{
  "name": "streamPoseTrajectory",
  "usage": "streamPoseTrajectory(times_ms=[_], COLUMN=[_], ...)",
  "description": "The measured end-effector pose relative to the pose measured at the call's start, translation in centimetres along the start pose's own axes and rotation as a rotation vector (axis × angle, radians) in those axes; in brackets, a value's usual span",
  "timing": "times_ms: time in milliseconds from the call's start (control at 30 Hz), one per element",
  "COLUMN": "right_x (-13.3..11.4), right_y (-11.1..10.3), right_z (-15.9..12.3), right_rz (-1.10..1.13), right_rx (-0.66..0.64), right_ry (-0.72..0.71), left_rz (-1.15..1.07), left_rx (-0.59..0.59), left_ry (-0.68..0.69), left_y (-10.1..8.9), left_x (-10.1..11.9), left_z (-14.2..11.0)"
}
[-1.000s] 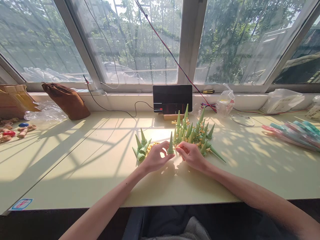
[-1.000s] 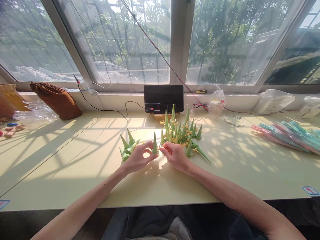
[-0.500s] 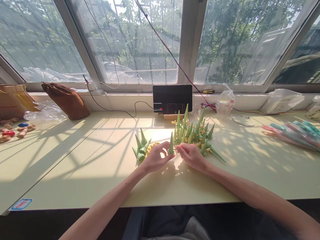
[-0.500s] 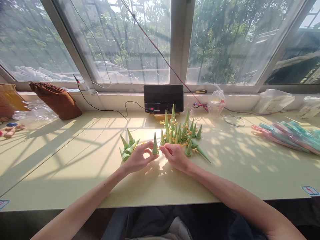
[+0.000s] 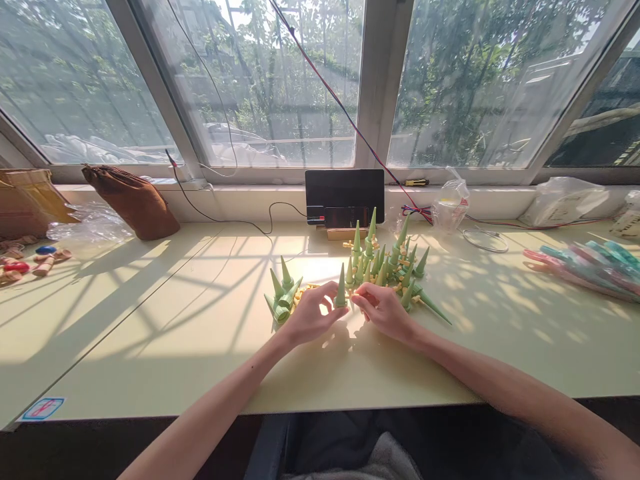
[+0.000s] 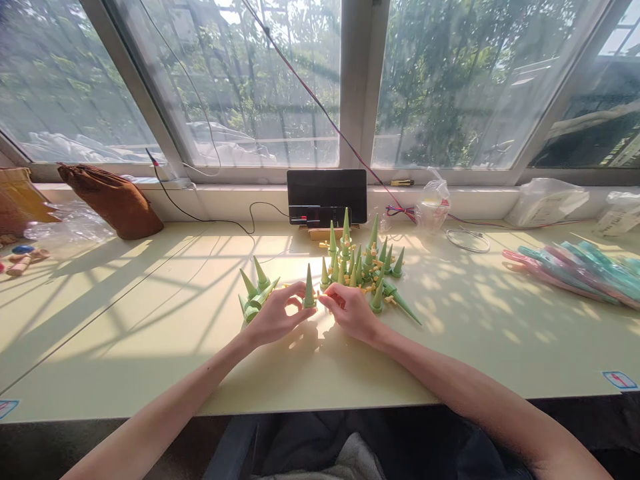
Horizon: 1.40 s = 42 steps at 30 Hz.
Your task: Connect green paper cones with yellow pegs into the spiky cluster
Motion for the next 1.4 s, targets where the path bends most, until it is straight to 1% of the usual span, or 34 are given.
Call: streamPoseTrajectory(times_ms=[167,333,433,567,767,967,1200,1300,1400], right_x=[0.08,0.28,0.2,0.0,0.22,0.34,0.44,0.31,0.08], right_y=[-0.03,0.06,0.02,-0.08,-0.04,0.06,0.22,0.29,0.31], right_z=[0.02,0.09,0.07,0.06,0.06,0.05,-0.1,-0.18,-0.21], right_rz=[-0.063,-0.056,-0.036,0.022,0.053,0.028,-0.041,-0.042,-0.045], right_rx=[0.011,0.007,0.007,0.002,0.007,0.01,0.004,-0.013,-0.015], right_ry=[-0.008,-0.009,0.001,0.008,-0.007,-0.037,-0.086,-0.104,-0.153], left_rz=[-0.019,-0.031,-0.041,-0.047,-0.107,-0.184,-0.186,-0.259,-0.34], left_rx=[-0.006,-0.013,-0.009,0.025,0.042,0.003,-0.037,-0.044,-0.053], left_ry=[0.015,0.018,-0.007,-0.057,-0.09,-0.1,-0.114,-0.133,-0.171], left_y=[0.13,0.19,0.14,-0.09,-0.09,0.03,0.12,0.21,0.28], left_x=[0.1,0.14,-0.08,-0.48,-0.62,-0.67,-0.56,-0.52,-0.53], left_z=[-0.01,0.04,0.03,-0.03,-0.07,0.03,0.06,0.14,0.21])
Point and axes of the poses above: each hand's wrist, its own z-axis towards the middle knuckle, its own y-axis out of the palm, x = y × z, the point moved 4 cm from there along z, towards the middle knuckle, and after that the axes turned 9 degrees about y, right-handed, at the moved point
